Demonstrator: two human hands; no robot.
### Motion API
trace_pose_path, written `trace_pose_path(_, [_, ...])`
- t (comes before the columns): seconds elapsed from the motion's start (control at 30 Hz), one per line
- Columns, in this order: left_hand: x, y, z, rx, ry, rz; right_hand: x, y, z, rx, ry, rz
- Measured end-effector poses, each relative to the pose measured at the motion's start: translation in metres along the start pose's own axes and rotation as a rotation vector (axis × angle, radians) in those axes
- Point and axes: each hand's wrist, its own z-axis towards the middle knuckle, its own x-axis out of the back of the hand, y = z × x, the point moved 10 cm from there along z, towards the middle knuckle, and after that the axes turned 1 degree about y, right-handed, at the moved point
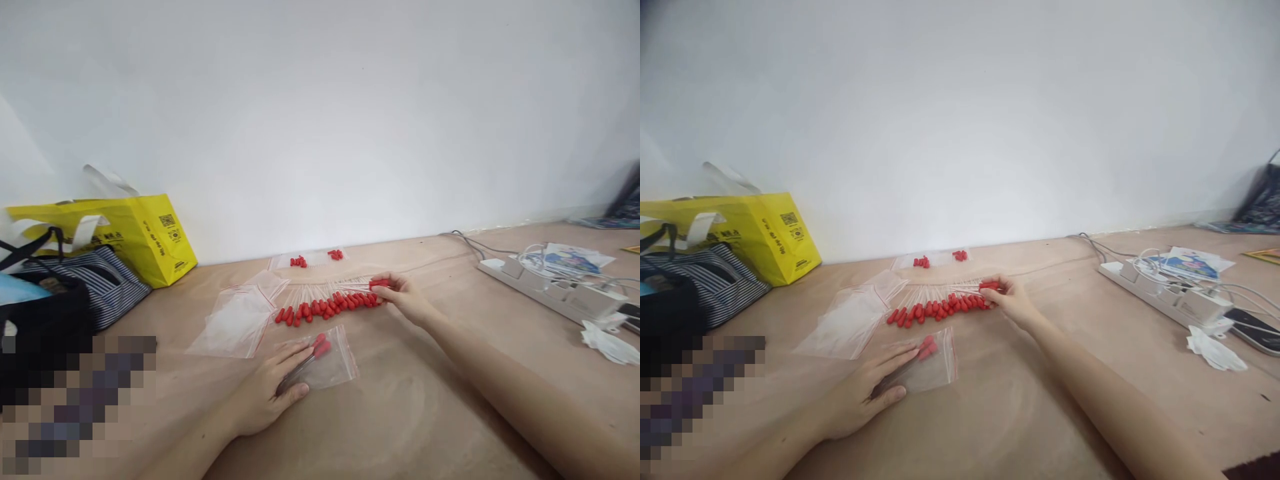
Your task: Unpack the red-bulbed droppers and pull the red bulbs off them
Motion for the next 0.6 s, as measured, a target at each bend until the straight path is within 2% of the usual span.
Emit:
trace_pose_path(0.1, [0.001,0.002,0.000,-0.020,0.001,-0.003,-0.030,-0.015,0.008,0.182,0.024,-0.217])
trace_pose_path(0.2, [0.000,0.002,0.000,-0.027,0.000,-0.006,-0.065,-0.026,0.013,0.370,0.001,-0.589])
trace_pose_path(0.27, [-0.001,0.001,0.000,-0.023,-0.010,-0.006,-0.086,-0.026,0.016,0.438,-0.040,-0.824])
trace_pose_path(0.43, [-0.003,-0.004,-0.001,-0.013,-0.011,-0.001,-0.116,-0.011,0.020,0.421,-0.164,-1.180])
trace_pose_path(0.6, [-0.005,-0.006,-0.001,0.003,-0.024,0.009,-0.125,-0.008,0.016,0.455,-0.226,-1.242])
